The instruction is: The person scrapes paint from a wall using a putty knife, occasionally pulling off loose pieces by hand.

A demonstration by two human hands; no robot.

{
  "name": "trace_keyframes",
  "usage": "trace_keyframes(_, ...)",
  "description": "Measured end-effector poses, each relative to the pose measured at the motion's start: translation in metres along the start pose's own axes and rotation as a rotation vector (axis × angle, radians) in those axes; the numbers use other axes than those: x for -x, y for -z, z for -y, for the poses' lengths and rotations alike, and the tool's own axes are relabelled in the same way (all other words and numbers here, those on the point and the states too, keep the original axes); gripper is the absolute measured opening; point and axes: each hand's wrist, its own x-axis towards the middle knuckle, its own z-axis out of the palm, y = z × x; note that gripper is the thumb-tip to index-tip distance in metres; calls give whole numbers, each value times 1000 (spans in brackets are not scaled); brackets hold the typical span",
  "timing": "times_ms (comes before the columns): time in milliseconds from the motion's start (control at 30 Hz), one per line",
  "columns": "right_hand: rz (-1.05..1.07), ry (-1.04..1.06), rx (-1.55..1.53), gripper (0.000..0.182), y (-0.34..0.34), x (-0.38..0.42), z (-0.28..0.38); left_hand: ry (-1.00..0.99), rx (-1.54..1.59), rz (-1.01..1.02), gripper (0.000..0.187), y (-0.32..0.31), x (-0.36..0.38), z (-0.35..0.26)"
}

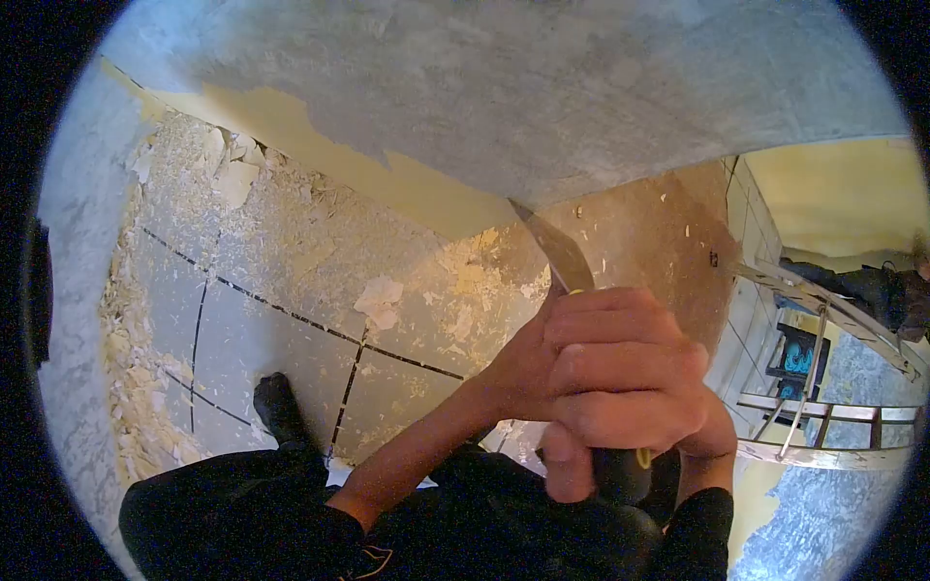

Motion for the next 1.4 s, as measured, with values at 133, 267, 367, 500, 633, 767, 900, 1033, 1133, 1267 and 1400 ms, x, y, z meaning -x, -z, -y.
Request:
trace_keyframes(133,100,63,-54,17,10,-4,-11,29,6,0,99,4,3,3)
trace_keyframes(267,40,-107,179,13,-2,1,-7,41,116,21,97,-4,0,16)
trace_keyframes(367,298,183,0,13,4,-7,-9,80,-22,95,91,-8,16,24)
trace_keyframes(500,34,91,-90,22,0,-4,-10,9,94,-104,88,11,2,-2)
trace_keyframes(633,35,94,-44,24,5,-4,-10,-70,-27,-145,92,11,3,0)
trace_keyframes(767,-3,-9,105,19,-5,-5,-2,127,275,-215,100,1,9,6)
trace_keyframes(900,373,22,9,20,-11,-9,-16,85,225,-303,88,3,24,10)
trace_keyframes(1033,144,31,-211,20,-28,-19,-11,209,154,-634,63,34,27,20)
trace_keyframes(1133,64,-183,-608,23,-39,-25,-11,260,554,-963,35,64,32,21)
trace_keyframes(1267,197,-30,-339,27,-57,-53,-21,316,668,-917,23,123,71,59)
trace_keyframes(1400,239,-132,-271,48,-74,-61,-30,149,31,-956,14,275,51,-20)
